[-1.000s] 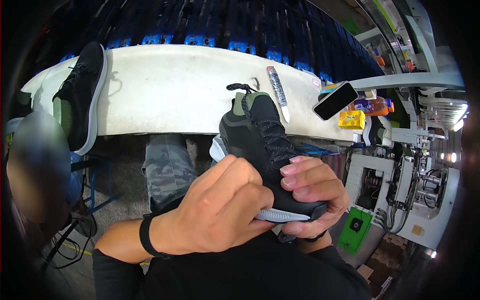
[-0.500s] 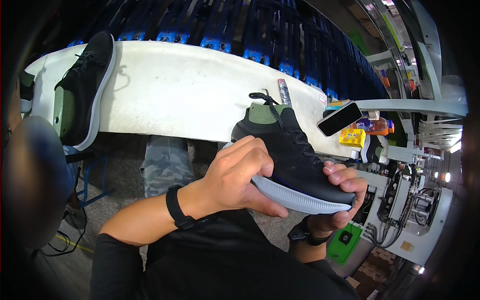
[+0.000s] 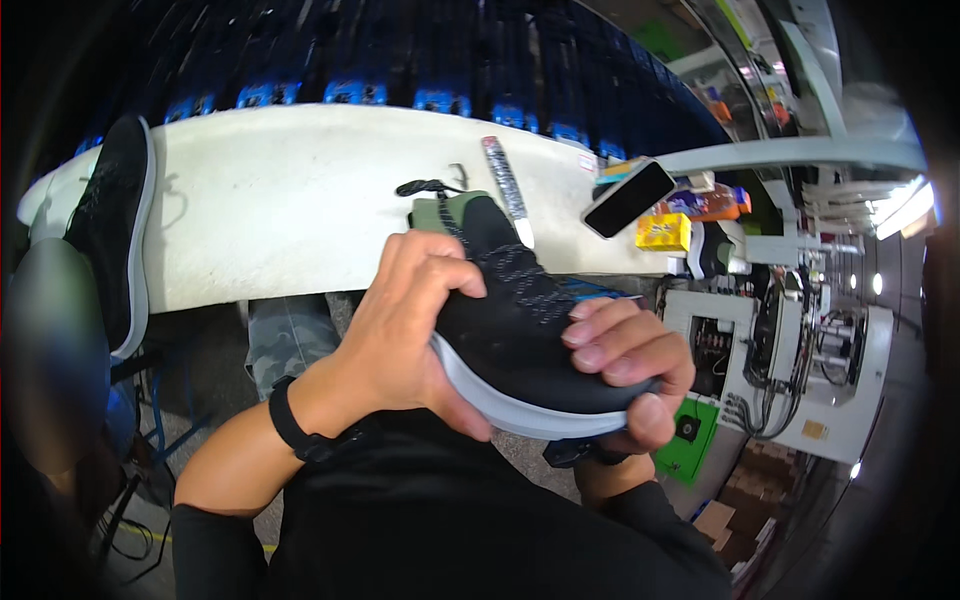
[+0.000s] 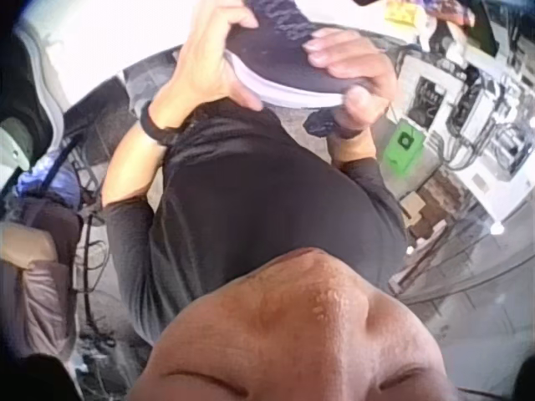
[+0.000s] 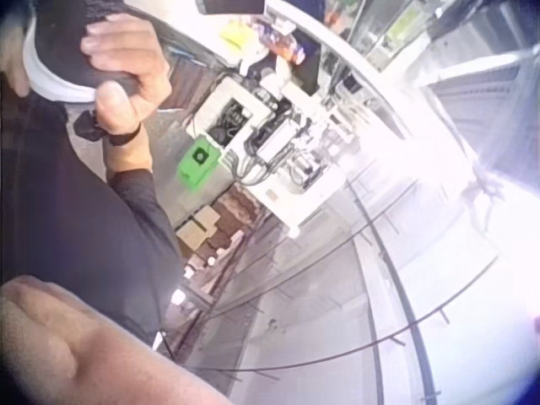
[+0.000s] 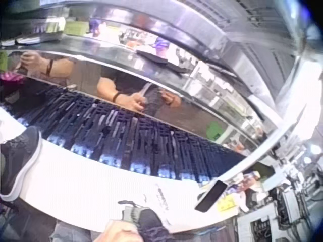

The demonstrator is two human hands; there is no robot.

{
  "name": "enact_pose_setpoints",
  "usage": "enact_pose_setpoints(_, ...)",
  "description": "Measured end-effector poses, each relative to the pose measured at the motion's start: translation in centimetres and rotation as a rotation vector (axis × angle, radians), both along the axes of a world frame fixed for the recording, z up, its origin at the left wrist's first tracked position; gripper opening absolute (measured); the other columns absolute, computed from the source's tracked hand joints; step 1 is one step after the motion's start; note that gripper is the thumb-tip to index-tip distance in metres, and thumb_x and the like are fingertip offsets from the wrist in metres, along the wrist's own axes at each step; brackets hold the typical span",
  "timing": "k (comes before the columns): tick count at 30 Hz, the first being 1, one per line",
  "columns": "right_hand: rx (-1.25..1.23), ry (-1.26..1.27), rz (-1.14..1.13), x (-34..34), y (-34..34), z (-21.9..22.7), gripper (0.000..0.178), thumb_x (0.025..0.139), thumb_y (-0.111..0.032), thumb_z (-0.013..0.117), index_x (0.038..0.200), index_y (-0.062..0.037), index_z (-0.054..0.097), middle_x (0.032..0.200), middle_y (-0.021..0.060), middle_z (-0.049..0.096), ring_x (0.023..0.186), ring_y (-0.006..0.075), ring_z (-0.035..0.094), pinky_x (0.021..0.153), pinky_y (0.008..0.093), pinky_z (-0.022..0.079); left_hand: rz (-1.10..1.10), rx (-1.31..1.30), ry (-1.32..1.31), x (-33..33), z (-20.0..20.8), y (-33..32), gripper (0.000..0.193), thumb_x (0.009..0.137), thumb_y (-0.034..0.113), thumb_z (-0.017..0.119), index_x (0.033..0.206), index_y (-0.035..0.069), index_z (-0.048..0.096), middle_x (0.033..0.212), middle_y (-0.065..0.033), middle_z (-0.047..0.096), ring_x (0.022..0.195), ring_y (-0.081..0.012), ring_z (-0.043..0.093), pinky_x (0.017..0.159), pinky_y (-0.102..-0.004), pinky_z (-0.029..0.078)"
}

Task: Inspecting and cleaning shoe midsoles at a manufacturing station.

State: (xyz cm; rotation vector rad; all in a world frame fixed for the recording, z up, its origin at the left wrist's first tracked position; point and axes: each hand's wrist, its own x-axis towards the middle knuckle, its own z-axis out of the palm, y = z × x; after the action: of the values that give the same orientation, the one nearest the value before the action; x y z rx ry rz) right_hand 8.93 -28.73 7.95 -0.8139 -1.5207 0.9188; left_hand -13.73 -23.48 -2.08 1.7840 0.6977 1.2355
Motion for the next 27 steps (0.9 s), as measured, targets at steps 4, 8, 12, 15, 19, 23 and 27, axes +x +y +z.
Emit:
enact_pose_setpoints(4,0.064,0.023,0.001,-0.2,0.0,-0.7,0.035,0.099,-0.035,0.069,0.102,0.0005,0.072,0.104,0.0227,0.078,0.102,0.0388,0.075,0.103,0.0544,0.053,-0.054,0.079,0.044,-2.2,-2.6,0.5,0.083,0.067,0.049,0.099,0.129,0.006,0.065,0.132,-0.0154,0.061,0.122,-0.0375,0.057,0.105,-0.0444,0.049)
enact_pose_setpoints(8,0.076,0.141,-0.052,0.8,-0.1,-1.4,0.045,0.109,-0.042,0.061,0.103,0.0015,0.073,0.1,0.0238,0.078,0.097,0.0383,0.075,0.102,0.0535,0.055,0.25,0.303,0.536,-6.1,-3.7,0.8,0.051,0.093,0.018,0.081,0.139,0.008,0.064,0.147,-0.0173,0.061,0.135,-0.0384,0.06,0.112,-0.0469,0.049)
enact_pose_setpoints(12,-0.258,0.992,-0.166,-0.3,0.7,-3.9,0.044,0.113,-0.044,0.042,0.095,-0.0085,0.061,0.096,0.0111,0.069,0.1,0.0333,0.07,0.102,0.0564,0.052,0.328,0.489,0.592,-11.7,-3.3,1.9,0.057,0.094,0.005,0.075,0.146,0.01,0.053,0.153,-0.0221,0.059,0.144,-0.0419,0.056,0.118,-0.0498,0.048)
enact_pose_setpoints(15,-0.622,1.264,-0.049,-1.1,5.9,-8.3,0.035,0.113,-0.037,0.051,0.098,-0.0086,0.064,0.098,0.0124,0.071,0.105,0.0304,0.069,0.104,0.0501,0.054,0.184,0.796,0.441,-15.0,5.3,3.5,0.061,0.092,0.008,0.079,0.146,0.011,0.051,0.137,-0.0207,0.069,0.123,-0.0423,0.069,0.107,-0.0541,0.055)
enact_pose_setpoints(19,-0.298,0.111,-0.025,-2.6,9.1,-10.7,0.058,0.116,-0.042,0.049,0.156,-0.0008,0.052,0.137,0.0171,0.07,0.129,0.0271,0.065,0.114,0.0447,0.05,0.084,0.69,0.644,-11.5,16.0,5.3,0.069,0.078,0.016,0.088,0.14,0.004,0.059,0.121,-0.0154,0.068,0.108,-0.0357,0.068,0.093,-0.0466,0.057)
enact_pose_setpoints(23,0.001,0.396,0.308,-5.4,14.3,-3.2,0.138,0.069,-0.073,0.093,0.167,-0.001,0.027,0.163,0.0241,0.046,0.147,0.0369,0.053,0.125,0.0505,0.044,0.088,0.629,0.808,-8.5,17.7,8.5,0.087,0.068,0.017,0.093,0.146,0.002,0.058,0.127,-0.0206,0.065,0.113,-0.0366,0.066,0.097,-0.0444,0.056)
enact_pose_setpoints(27,-0.144,0.227,0.333,-6.4,17.4,-1.5,0.112,0.069,-0.041,0.097,0.159,-0.0069,0.04,0.154,0.0191,0.053,0.139,0.0286,0.054,0.118,0.0418,0.043,0.222,0.476,1.07,-7.6,19.3,8.1,0.095,0.067,0.025,0.094,0.146,-0.006,0.052,0.125,-0.0195,0.064,0.115,-0.038,0.063,0.1,-0.0436,0.054)
